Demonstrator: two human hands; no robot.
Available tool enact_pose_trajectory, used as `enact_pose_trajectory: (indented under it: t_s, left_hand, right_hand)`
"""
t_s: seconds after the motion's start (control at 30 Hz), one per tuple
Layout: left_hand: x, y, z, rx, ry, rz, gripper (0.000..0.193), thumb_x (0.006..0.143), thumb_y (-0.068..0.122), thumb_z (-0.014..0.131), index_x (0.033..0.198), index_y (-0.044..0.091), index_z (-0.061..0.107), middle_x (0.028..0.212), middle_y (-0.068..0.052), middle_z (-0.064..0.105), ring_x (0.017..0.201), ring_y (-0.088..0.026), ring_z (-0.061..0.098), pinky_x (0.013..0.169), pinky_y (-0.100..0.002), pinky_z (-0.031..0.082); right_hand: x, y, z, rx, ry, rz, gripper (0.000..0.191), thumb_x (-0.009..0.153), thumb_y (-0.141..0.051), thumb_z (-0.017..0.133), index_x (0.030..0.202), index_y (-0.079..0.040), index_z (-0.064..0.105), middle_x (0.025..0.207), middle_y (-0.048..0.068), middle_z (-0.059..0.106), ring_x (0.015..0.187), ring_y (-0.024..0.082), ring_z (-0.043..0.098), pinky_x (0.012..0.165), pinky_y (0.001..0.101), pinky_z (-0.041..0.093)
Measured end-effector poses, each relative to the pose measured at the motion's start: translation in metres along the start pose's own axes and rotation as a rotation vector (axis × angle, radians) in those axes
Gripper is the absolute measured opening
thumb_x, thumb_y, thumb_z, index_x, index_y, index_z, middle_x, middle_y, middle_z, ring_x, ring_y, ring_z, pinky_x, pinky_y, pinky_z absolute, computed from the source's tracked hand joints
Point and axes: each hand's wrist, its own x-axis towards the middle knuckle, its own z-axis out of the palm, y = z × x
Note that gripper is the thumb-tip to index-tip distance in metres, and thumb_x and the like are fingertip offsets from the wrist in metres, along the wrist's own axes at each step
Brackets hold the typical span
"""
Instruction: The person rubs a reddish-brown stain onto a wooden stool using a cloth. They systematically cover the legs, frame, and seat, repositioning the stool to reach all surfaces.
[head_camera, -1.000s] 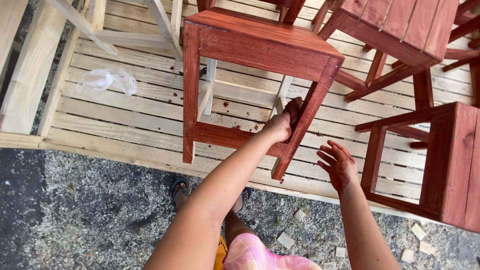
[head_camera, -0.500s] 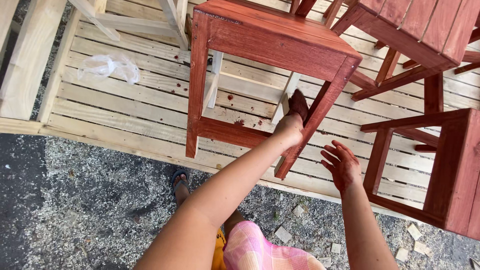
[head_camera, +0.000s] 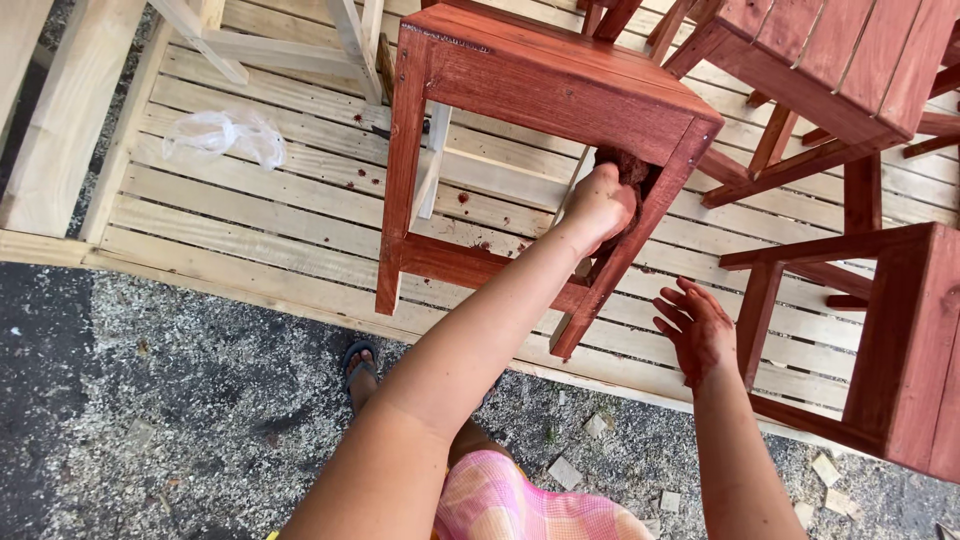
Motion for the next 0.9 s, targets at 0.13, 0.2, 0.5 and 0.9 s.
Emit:
enact_pose_trajectory:
  t_s: [0.13,0.2,0.5,0.9]
  left_hand:
    - [-0.027,-0.017,-0.005,0.312,-0.083,0.000,0.019,0.075,-0.002,0.061,0.089,0.006,0.052,0.084,-0.011,0.056,0.076,-0.025,0.057,0.062,-0.043,0.045]
    - [-0.046,-0.027,-0.012,0.527,-0.167,-0.040,0.016,0.078,0.002,0.061,0.093,0.006,0.055,0.089,-0.013,0.060,0.082,-0.028,0.060,0.067,-0.044,0.048]
    - [-0.031,-0.021,-0.038,0.955,-0.197,-0.103,0.018,0.094,0.014,0.058,0.105,0.010,0.071,0.108,-0.016,0.075,0.102,-0.035,0.072,0.085,-0.048,0.057]
    - [-0.070,-0.054,-0.034,1.334,-0.509,0.140,0.023,0.093,0.009,0.058,0.107,0.008,0.076,0.115,-0.017,0.070,0.109,-0.035,0.067,0.092,-0.046,0.055]
  right_hand:
    - [-0.002,0.010,0.000,-0.011,-0.004,0.033,0.037,0.107,-0.023,0.048,0.139,-0.006,0.055,0.122,0.013,0.067,0.114,0.029,0.066,0.092,0.0429,0.054]
    - [-0.001,0.013,0.003,0.004,-0.013,0.045,0.037,0.106,-0.024,0.048,0.139,-0.007,0.055,0.122,0.012,0.068,0.114,0.030,0.067,0.092,0.0425,0.054]
    - [-0.010,0.020,-0.009,-0.025,-0.007,0.031,0.037,0.106,-0.023,0.049,0.138,-0.006,0.057,0.123,0.013,0.068,0.113,0.029,0.067,0.091,0.0417,0.055]
    - [-0.012,0.079,0.015,-0.164,-0.058,0.077,0.050,0.101,-0.043,0.046,0.143,-0.016,0.054,0.142,0.009,0.061,0.136,0.028,0.053,0.108,0.0528,0.043]
